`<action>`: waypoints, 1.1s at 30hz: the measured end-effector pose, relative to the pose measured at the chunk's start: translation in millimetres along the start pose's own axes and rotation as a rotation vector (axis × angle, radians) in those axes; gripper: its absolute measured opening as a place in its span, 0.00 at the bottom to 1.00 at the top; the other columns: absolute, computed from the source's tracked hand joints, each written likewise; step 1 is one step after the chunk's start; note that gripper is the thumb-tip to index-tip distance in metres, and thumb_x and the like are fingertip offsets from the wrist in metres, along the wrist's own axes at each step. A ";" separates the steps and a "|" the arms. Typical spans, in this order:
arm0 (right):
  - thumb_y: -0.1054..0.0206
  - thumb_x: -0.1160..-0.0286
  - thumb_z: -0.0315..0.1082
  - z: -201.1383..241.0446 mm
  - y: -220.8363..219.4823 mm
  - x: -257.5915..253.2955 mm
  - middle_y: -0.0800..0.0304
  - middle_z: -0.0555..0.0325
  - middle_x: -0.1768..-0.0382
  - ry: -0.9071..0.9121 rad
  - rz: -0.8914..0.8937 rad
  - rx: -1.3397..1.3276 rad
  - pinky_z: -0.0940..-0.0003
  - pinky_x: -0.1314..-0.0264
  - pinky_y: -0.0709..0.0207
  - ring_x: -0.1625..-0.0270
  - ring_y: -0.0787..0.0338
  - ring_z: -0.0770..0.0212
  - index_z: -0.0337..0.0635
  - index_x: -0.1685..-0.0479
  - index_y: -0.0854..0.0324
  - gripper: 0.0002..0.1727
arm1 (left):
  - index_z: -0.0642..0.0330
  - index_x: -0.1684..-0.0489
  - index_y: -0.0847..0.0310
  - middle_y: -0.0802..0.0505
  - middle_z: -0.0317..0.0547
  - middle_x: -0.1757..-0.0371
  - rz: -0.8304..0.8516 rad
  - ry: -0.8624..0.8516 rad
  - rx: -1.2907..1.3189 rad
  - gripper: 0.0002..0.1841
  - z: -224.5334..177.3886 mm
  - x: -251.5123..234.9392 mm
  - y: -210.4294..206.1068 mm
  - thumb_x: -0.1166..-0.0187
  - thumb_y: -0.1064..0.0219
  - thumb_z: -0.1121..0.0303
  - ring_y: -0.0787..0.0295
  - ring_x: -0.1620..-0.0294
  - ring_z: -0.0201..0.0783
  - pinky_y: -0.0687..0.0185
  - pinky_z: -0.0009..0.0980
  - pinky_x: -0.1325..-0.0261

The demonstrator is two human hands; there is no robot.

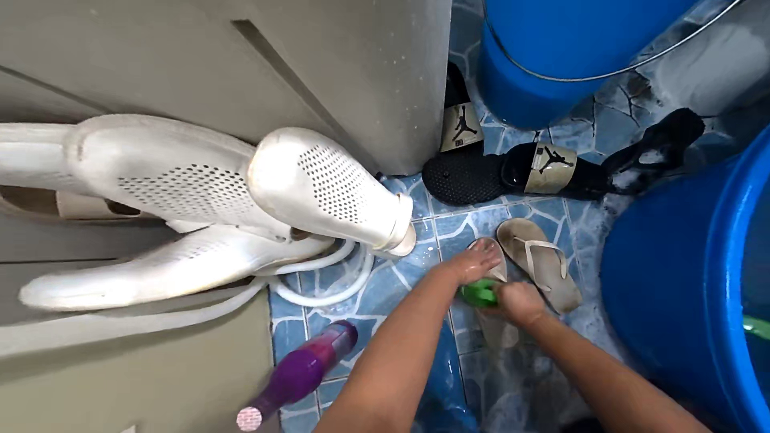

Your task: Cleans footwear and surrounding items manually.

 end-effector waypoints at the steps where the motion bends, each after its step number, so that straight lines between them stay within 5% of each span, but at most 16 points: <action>1: 0.32 0.18 0.52 1.0 -4.3 2.5 0.10 0.33 0.40 -0.010 -0.023 -0.013 0.33 0.29 0.27 0.32 0.13 0.33 0.33 0.37 0.16 0.28 | 0.66 0.08 0.46 0.43 0.53 0.05 -0.004 0.006 0.003 0.29 0.3 1.6 -0.3 0.02 0.62 0.58 0.63 0.02 0.54 0.68 0.50 0.04; 5: 0.33 0.17 0.45 -24.5 -71.9 29.9 0.13 0.25 0.40 0.143 0.162 0.080 0.27 0.29 0.29 0.33 0.15 0.24 0.28 0.37 0.18 0.25 | 0.64 0.07 0.46 0.44 0.52 0.04 -0.006 -0.001 -0.026 0.29 1.5 -0.6 2.4 0.02 0.62 0.57 0.63 0.02 0.53 0.68 0.50 0.04; 10: 0.32 0.18 0.51 -1.7 4.4 -1.3 0.11 0.33 0.39 -0.036 -0.031 -0.027 0.33 0.29 0.27 0.31 0.14 0.33 0.34 0.37 0.16 0.27 | 0.65 0.07 0.49 0.46 0.52 0.04 0.006 0.007 -0.031 0.29 1.2 -3.9 1.6 0.02 0.62 0.58 0.66 0.02 0.53 0.70 0.50 0.04; 14: 0.33 0.17 0.47 -20.2 -65.0 30.2 0.12 0.26 0.41 0.110 0.144 0.027 0.28 0.28 0.29 0.33 0.15 0.26 0.27 0.38 0.17 0.27 | 0.63 0.07 0.45 0.44 0.52 0.04 0.000 0.015 -0.029 0.29 -0.1 -0.4 4.3 0.02 0.61 0.58 0.63 0.02 0.54 0.66 0.51 0.05; 16: 0.34 0.16 0.44 -20.9 -65.8 29.7 0.14 0.26 0.38 0.133 0.233 0.096 0.28 0.27 0.31 0.31 0.16 0.26 0.28 0.36 0.18 0.25 | 0.63 0.08 0.43 0.43 0.51 0.04 -0.007 -0.001 -0.030 0.28 3.5 -5.7 4.7 0.02 0.61 0.57 0.63 0.02 0.54 0.67 0.51 0.04; 20: 0.30 0.19 0.51 -2.1 3.7 0.0 0.11 0.32 0.39 -0.047 -0.041 -0.070 0.32 0.28 0.28 0.31 0.14 0.32 0.33 0.36 0.17 0.29 | 0.63 0.08 0.45 0.44 0.51 0.04 0.002 0.011 -0.012 0.28 1.4 -4.0 4.4 0.02 0.62 0.58 0.64 0.02 0.53 0.68 0.50 0.04; 22: 0.31 0.20 0.51 -7.7 -17.1 8.4 0.10 0.31 0.42 -0.028 -0.065 -0.098 0.33 0.28 0.27 0.33 0.13 0.32 0.31 0.38 0.17 0.29 | 0.63 0.07 0.46 0.44 0.51 0.04 0.004 0.009 -0.025 0.29 2.3 -3.3 3.9 0.02 0.62 0.58 0.63 0.02 0.53 0.66 0.50 0.04; 25: 0.32 0.18 0.47 -30.1 -70.6 28.2 0.12 0.26 0.42 0.124 0.145 0.005 0.28 0.29 0.29 0.34 0.14 0.26 0.28 0.38 0.17 0.27 | 0.63 0.08 0.43 0.43 0.51 0.04 -0.003 -0.002 -0.029 0.28 3.2 -5.1 5.6 0.02 0.62 0.58 0.62 0.02 0.53 0.66 0.51 0.04; 30: 0.30 0.19 0.50 -19.6 9.9 -5.3 0.12 0.31 0.38 -0.066 -0.056 -0.092 0.31 0.28 0.28 0.30 0.15 0.31 0.32 0.34 0.18 0.29 | 0.63 0.08 0.44 0.44 0.51 0.04 0.001 0.007 -0.033 0.28 1.9 -7.1 4.7 0.02 0.61 0.58 0.64 0.02 0.53 0.67 0.51 0.04; 33: 0.31 0.19 0.51 -25.1 -30.2 11.8 0.12 0.29 0.40 -0.031 -0.046 -0.124 0.32 0.27 0.28 0.32 0.14 0.30 0.30 0.34 0.18 0.30 | 0.62 0.07 0.45 0.44 0.50 0.04 -0.007 0.019 -0.050 0.28 3.1 -7.2 5.9 0.02 0.61 0.58 0.64 0.02 0.54 0.67 0.51 0.04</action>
Point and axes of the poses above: each hand's wrist, its own x-axis away from the middle knuckle, its own y-axis out of the back of the hand, z = x × y, the point moved 3 cm from there along -x, towards the middle knuckle
